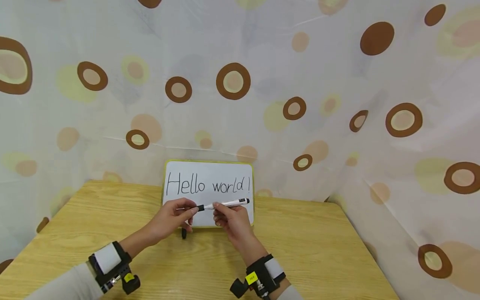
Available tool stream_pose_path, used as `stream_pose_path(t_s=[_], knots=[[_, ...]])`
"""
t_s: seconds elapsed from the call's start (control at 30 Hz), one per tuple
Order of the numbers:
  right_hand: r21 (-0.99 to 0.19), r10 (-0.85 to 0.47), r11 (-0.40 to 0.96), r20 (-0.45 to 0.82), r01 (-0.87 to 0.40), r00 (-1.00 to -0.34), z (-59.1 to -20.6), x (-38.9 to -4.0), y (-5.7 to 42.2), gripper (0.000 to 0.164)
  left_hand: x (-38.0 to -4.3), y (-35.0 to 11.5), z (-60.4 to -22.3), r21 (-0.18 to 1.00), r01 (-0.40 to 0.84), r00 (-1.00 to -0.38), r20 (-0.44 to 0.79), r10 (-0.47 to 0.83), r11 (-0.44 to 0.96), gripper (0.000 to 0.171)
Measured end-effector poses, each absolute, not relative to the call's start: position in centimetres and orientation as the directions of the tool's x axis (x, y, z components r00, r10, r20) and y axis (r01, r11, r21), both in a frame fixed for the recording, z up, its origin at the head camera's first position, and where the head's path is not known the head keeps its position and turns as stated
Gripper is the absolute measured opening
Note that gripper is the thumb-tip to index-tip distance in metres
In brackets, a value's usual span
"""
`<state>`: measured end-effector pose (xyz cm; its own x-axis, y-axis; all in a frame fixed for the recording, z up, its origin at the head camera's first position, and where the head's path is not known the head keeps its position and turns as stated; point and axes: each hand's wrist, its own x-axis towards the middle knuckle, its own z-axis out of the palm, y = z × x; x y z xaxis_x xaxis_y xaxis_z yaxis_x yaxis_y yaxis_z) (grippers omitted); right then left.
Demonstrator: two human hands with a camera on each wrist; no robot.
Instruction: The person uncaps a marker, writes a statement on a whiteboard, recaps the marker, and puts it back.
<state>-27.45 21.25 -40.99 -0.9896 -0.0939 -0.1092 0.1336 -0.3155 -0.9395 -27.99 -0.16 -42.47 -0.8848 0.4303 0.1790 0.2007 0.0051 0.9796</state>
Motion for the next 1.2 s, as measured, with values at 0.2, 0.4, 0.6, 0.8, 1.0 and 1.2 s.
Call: stream_pose_path(t_s=[0.2,0.4,0.6,0.8,1.0,1.2], knots=[[-0.933,-0.159,-0.334,-0.086,0.136,-0.983,-40.7,-27.1,20.6,0.02,-27.9,0.5,-42.0,0.944,0.327,-0.855,0.275,0.44,0.044,0.022],[-0.921,-0.172,-0.368,-0.064,0.125,-0.983,-40.2,-26.8,20.7,0.023,-28.0,0.8,-41.6,0.909,0.416,-0.829,0.361,0.426,0.039,0.019],[-0.908,-0.219,-0.398,-0.043,0.129,-0.975,-40.4,-26.3,20.8,0.021,-27.7,0.9,-41.8,0.908,0.418,-0.827,0.367,0.426,0.03,0.019],[-0.92,-0.229,-0.376,-0.019,0.106,-0.973,-40.6,-26.1,20.8,0.018,-27.5,0.6,-41.9,0.904,0.428,-0.814,0.384,0.436,0.004,0.018],[-0.927,-0.256,-0.353,-0.033,0.125,-0.966,-40.8,-26.0,20.8,0.023,-27.5,0.1,-41.9,0.9,0.433,-0.808,0.368,0.46,0.04,0.018],[-0.954,-0.254,-0.297,0.042,0.037,-0.966,-40.1,-26.2,21.2,0.012,-27.7,0.0,-41.2,0.892,0.442,-0.814,0.352,0.463,0.098,0.016]])
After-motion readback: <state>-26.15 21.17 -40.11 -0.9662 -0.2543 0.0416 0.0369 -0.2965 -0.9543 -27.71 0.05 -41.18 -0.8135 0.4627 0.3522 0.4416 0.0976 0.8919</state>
